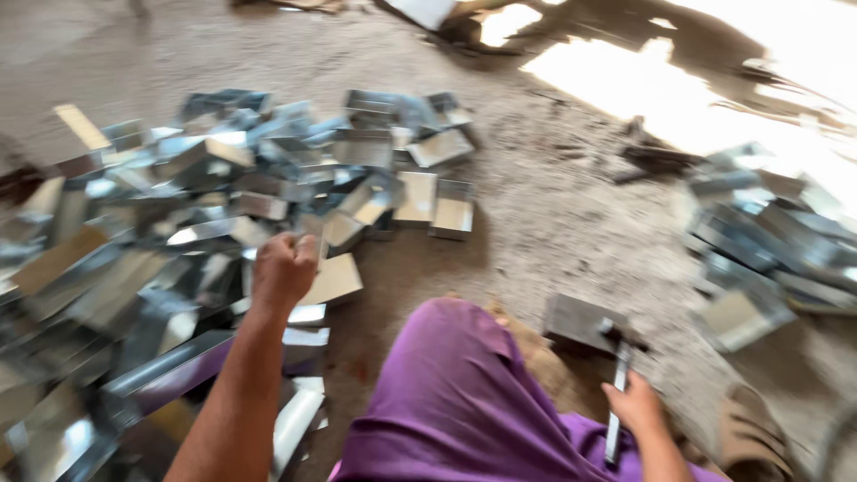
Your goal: The person sits on the floor and repeatedly hammers small rectangular metal boxes with a hammer. They pick up each box, place it on a small block, strike it several times, and set it aside. The process is repeated for multiple boxes.
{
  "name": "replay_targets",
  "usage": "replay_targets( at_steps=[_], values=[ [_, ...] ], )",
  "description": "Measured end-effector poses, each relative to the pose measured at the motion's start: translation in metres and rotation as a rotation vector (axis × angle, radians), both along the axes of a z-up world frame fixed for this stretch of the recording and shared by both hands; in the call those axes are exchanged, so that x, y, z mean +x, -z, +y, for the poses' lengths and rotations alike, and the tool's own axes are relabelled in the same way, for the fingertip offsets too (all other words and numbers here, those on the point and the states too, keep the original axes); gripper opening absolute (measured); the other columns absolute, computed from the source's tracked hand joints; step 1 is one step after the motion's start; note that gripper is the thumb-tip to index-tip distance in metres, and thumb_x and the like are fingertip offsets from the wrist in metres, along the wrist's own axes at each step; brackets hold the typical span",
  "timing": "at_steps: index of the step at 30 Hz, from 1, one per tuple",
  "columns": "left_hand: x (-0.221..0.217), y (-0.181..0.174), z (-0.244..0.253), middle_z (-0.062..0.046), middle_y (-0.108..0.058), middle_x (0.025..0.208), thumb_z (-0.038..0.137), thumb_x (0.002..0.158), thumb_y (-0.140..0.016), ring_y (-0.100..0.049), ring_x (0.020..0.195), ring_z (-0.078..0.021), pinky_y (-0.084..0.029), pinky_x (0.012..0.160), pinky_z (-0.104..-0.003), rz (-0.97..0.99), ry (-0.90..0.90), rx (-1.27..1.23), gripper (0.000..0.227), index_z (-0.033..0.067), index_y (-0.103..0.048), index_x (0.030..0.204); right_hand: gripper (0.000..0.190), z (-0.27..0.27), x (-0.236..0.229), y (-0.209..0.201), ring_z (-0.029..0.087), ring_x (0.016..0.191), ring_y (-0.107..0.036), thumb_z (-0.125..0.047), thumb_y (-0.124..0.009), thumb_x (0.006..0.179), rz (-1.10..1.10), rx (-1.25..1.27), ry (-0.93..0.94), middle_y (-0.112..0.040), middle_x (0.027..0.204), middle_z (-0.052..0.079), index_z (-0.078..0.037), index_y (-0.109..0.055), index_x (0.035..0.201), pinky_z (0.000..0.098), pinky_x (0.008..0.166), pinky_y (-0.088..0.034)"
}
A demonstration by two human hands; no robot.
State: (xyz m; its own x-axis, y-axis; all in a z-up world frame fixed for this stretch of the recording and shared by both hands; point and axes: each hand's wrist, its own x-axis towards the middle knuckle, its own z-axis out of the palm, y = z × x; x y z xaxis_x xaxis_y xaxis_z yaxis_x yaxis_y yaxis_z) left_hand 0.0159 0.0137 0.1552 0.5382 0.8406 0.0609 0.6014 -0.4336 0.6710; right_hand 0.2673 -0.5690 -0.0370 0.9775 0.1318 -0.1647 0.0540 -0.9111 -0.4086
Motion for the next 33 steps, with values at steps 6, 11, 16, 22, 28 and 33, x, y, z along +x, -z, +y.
replay_targets(
  at_steps=[6,11,16,22,28,33],
  values=[
    [0.144,-0.015,-0.143,-0.011,-0.061,0.135,0.023,0.083,-0.078,-0.066,0.113,-0.0222,-0.055,0.093,-0.037,-0.473,0.599,-0.779,0.071,0.0019,-0.045,0.143,0.056,-0.005,0.006,0.032,0.031,0.056,-0.072,-0.001,-0.071,0.085,0.354,0.696,0.278,-0.073,0.083,0.021,-0.010,-0.052,0.137,0.0433,0.045,-0.058],
    [0.223,-0.007,-0.274,-0.023,-0.070,0.129,0.027,0.084,-0.072,-0.070,0.114,-0.0299,-0.056,0.096,-0.040,-0.013,0.939,-0.561,0.066,-0.0008,-0.053,0.141,0.018,-0.023,0.003,0.041,0.017,0.045,-0.055,-0.018,-0.071,0.095,0.408,0.863,0.313,-0.065,0.069,0.009,0.000,-0.065,0.092,0.0321,0.041,-0.044],
    [0.259,0.060,-0.368,-0.025,-0.058,0.136,0.029,0.088,-0.068,-0.059,0.125,-0.0408,-0.051,0.104,-0.045,0.239,1.021,0.007,0.056,-0.0022,-0.055,0.133,0.015,-0.018,-0.017,-0.010,0.022,0.050,-0.063,-0.019,-0.070,0.092,0.276,0.594,0.392,-0.065,0.065,0.014,-0.004,-0.068,0.093,0.0359,0.047,-0.049],
    [0.272,0.115,-0.371,-0.015,-0.044,0.157,0.040,0.085,-0.070,-0.045,0.141,-0.0385,-0.040,0.115,-0.052,0.417,1.254,0.057,0.071,0.0124,-0.048,0.146,0.035,-0.007,-0.052,-0.106,0.022,0.064,-0.072,-0.012,-0.072,0.090,-0.379,0.353,0.175,-0.074,0.078,0.017,0.004,-0.067,0.120,0.0369,0.053,-0.054],
    [0.282,0.061,-0.330,-0.009,-0.006,0.171,0.066,0.063,-0.089,-0.002,0.155,-0.0414,-0.002,0.117,-0.069,0.682,1.316,0.360,0.133,0.0339,-0.007,0.162,0.030,0.002,-0.050,-0.182,0.014,0.059,-0.068,-0.007,-0.066,0.100,-0.905,0.524,0.021,-0.072,0.079,0.009,0.003,-0.065,0.128,0.0277,0.053,-0.053],
    [0.276,0.062,-0.325,-0.009,-0.017,0.171,0.055,0.061,-0.095,-0.009,0.157,-0.0399,0.008,0.118,-0.070,0.783,1.276,0.524,0.136,0.0415,-0.008,0.165,0.023,-0.009,-0.058,-0.188,0.021,0.081,-0.073,-0.010,-0.067,0.106,-1.077,0.375,-0.063,-0.072,0.098,0.015,0.001,-0.062,0.125,0.0311,0.069,-0.060]
  ],
)
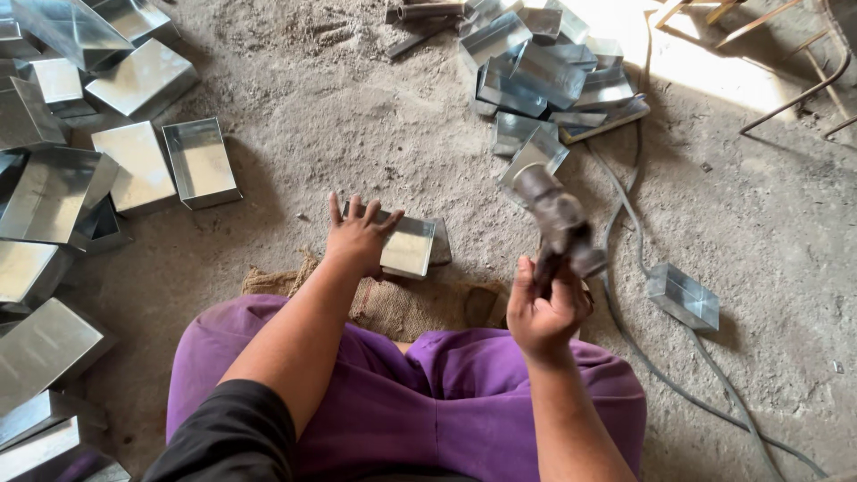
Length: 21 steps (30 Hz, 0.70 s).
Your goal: The person sits on the floor and repeatedly hammers small rectangular metal boxes with a hammer. They pick up each box, place it on a small block, strike it several times, and set it aside. The process is repeated for multiple boxes.
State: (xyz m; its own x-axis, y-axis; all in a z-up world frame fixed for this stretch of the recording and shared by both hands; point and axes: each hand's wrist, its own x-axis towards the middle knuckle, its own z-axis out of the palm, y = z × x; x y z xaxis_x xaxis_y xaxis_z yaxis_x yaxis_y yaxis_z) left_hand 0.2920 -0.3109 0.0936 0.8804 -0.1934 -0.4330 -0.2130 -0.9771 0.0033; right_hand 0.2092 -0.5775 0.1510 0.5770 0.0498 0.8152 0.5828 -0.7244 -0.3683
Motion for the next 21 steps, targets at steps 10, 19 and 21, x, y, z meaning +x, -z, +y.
replay_targets(
  at_steps=[10,19,21],
  values=[
    [0.004,-0.001,0.005,-0.011,-0.014,0.170,0.054,0.067,-0.091,-0.010,0.156,-0.0388,0.010,0.119,-0.069,0.035,-0.120,-0.099,0.124,0.0442,-0.011,0.162,0.046,0.016,0.018,0.034,0.032,0.072,-0.074,-0.005,-0.074,0.083,0.748,-0.126,0.052,-0.075,0.092,0.019,-0.004,-0.069,0.129,0.0400,0.063,-0.058],
    [0.011,0.012,0.021,-0.011,-0.018,0.168,0.053,0.059,-0.094,-0.013,0.154,-0.0395,0.005,0.119,-0.071,0.006,-0.217,-0.111,0.136,0.0434,-0.008,0.163,0.025,0.006,0.005,0.031,0.008,0.065,-0.057,-0.010,-0.070,0.103,0.270,0.278,-0.261,-0.064,0.078,0.003,-0.008,-0.070,0.128,0.0234,0.058,-0.046],
    [0.012,0.010,0.020,-0.010,-0.018,0.169,0.053,0.060,-0.094,-0.013,0.155,-0.0388,0.005,0.119,-0.070,-0.009,-0.224,-0.097,0.134,0.0445,-0.009,0.163,0.023,0.011,0.014,0.044,0.009,0.062,-0.059,-0.010,-0.068,0.102,0.385,0.230,-0.273,-0.066,0.077,0.003,-0.009,-0.071,0.125,0.0246,0.055,-0.047]
  ],
)
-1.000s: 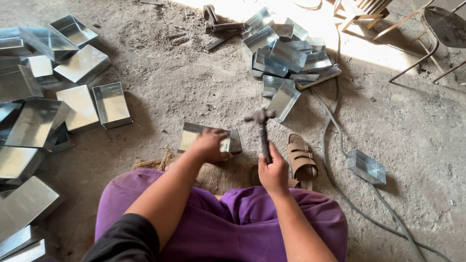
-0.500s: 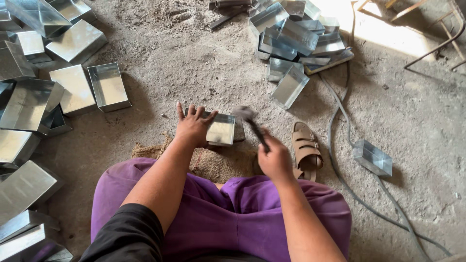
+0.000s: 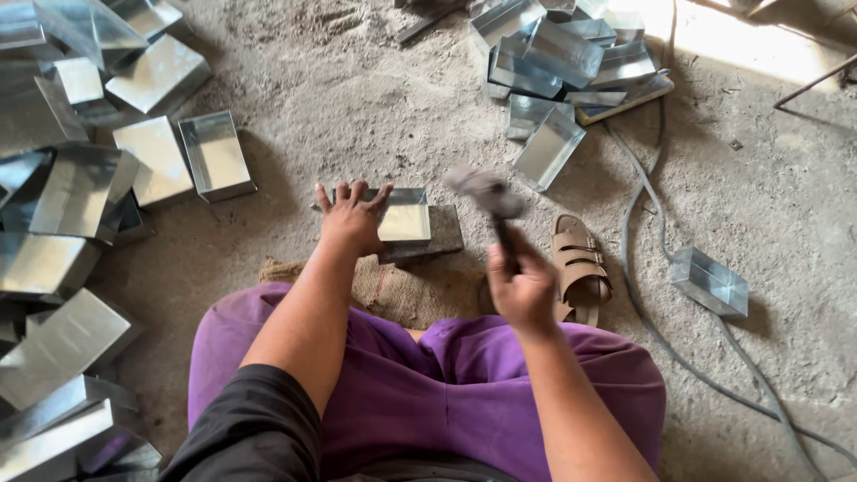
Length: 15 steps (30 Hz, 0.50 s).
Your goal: The person sits on the floor and repeatedly hammers small rectangular metal boxes with a hammer. They pick up each box, place it on a small block, strike it several times, and set it aside. The process is repeated for multiple boxes.
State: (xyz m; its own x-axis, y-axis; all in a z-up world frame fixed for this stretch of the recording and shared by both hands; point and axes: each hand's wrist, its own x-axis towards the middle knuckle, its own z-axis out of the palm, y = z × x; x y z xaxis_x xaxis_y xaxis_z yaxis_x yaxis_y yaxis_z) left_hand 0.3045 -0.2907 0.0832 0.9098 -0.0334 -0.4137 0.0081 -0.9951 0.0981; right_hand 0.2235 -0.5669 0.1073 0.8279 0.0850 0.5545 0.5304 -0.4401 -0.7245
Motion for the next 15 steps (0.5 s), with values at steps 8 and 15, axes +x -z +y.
replay_targets(
  at_steps=[8,15],
  values=[
    [-0.001,0.002,0.001,-0.011,-0.022,0.165,0.058,0.060,-0.092,-0.016,0.153,-0.0401,0.004,0.121,-0.068,-0.055,-0.026,-0.028,0.131,0.0420,-0.010,0.162,0.038,0.010,-0.001,0.012,0.028,0.077,-0.073,-0.015,-0.077,0.087,0.057,-0.392,0.096,-0.074,0.089,0.018,-0.006,-0.072,0.123,0.0368,0.066,-0.058],
    [-0.002,0.013,0.003,-0.011,-0.030,0.160,0.053,0.059,-0.092,-0.024,0.150,-0.0395,-0.001,0.124,-0.064,-0.068,-0.025,-0.026,0.131,0.0362,-0.015,0.164,0.031,0.015,-0.003,0.002,0.027,0.067,-0.074,-0.014,-0.070,0.094,0.223,-0.176,0.134,-0.074,0.082,0.018,-0.005,-0.071,0.124,0.0388,0.062,-0.058]
  ],
)
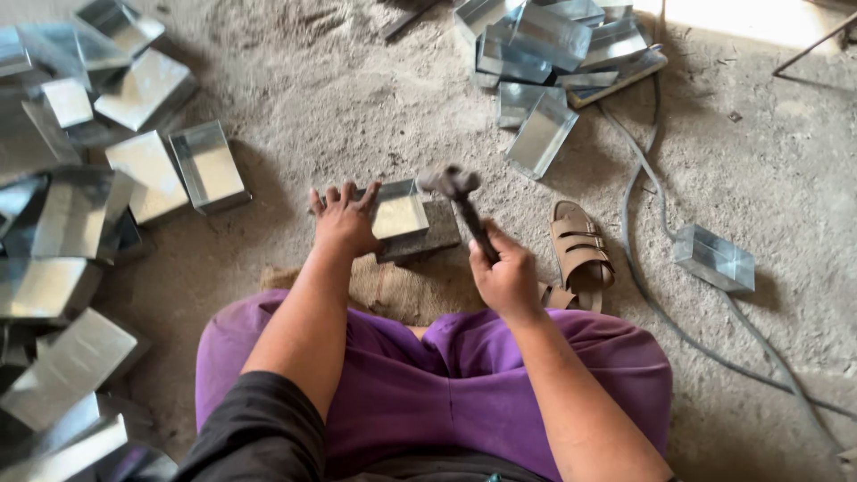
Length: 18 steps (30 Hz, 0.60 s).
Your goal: The person sits on the floor and repeatedly hammers small rectangular metal boxes with a hammer. They pick up each box, place it on a small block, strike it several times, and set it aside. The process is repeated for multiple boxes.
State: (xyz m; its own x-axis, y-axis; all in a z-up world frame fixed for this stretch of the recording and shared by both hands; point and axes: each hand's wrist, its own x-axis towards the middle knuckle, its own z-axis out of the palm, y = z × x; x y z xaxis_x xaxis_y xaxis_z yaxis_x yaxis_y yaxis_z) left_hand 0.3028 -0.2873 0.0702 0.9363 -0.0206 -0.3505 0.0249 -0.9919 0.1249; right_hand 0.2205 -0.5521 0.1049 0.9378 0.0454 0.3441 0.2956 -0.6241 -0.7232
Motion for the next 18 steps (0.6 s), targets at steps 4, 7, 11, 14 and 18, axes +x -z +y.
replay_targets(
  at_steps=[4,7,11,14,18],
  values=[
    [0.002,-0.003,-0.003,-0.014,-0.029,0.160,0.054,0.058,-0.092,-0.023,0.149,-0.0400,-0.003,0.123,-0.061,0.041,0.004,0.018,0.136,0.0330,-0.011,0.165,0.036,-0.004,0.005,0.006,0.028,0.066,-0.073,-0.014,-0.074,0.088,0.083,-0.236,0.011,-0.074,0.079,0.018,-0.006,-0.073,0.123,0.0395,0.059,-0.057],
    [0.006,0.001,-0.001,-0.015,-0.028,0.160,0.058,0.058,-0.091,-0.023,0.149,-0.0401,-0.003,0.124,-0.059,0.022,0.013,0.031,0.136,0.0330,-0.011,0.165,0.035,-0.010,0.006,0.013,0.024,0.064,-0.073,-0.015,-0.070,0.091,0.087,-0.165,0.018,-0.075,0.080,0.016,-0.004,-0.071,0.124,0.0372,0.057,-0.058],
    [0.000,0.009,0.000,-0.016,-0.031,0.159,0.061,0.059,-0.090,-0.024,0.149,-0.0405,-0.005,0.125,-0.058,0.029,-0.003,0.018,0.136,0.0322,-0.011,0.165,0.034,-0.013,0.005,0.023,0.021,0.064,-0.073,-0.016,-0.067,0.094,0.001,0.000,0.000,-0.074,0.078,0.016,-0.002,-0.070,0.125,0.0363,0.058,-0.057],
    [0.000,-0.004,-0.003,-0.016,-0.031,0.159,0.061,0.058,-0.091,-0.025,0.148,-0.0398,-0.006,0.124,-0.058,0.006,-0.008,0.017,0.135,0.0313,-0.014,0.165,0.042,-0.009,0.010,0.026,0.027,0.060,-0.074,-0.020,-0.068,0.092,0.360,-0.133,0.045,-0.075,0.082,0.015,-0.007,-0.066,0.132,0.0390,0.057,-0.059],
    [-0.004,-0.024,-0.010,-0.014,-0.036,0.156,0.064,0.052,-0.093,-0.031,0.147,-0.0368,-0.021,0.123,-0.055,0.081,-0.045,0.025,0.140,0.0283,-0.017,0.164,0.042,-0.012,0.013,0.027,0.036,0.080,-0.075,-0.020,-0.073,0.086,0.208,-0.174,0.059,-0.074,0.088,0.021,-0.007,-0.070,0.127,0.0437,0.071,-0.059]
  ],
)
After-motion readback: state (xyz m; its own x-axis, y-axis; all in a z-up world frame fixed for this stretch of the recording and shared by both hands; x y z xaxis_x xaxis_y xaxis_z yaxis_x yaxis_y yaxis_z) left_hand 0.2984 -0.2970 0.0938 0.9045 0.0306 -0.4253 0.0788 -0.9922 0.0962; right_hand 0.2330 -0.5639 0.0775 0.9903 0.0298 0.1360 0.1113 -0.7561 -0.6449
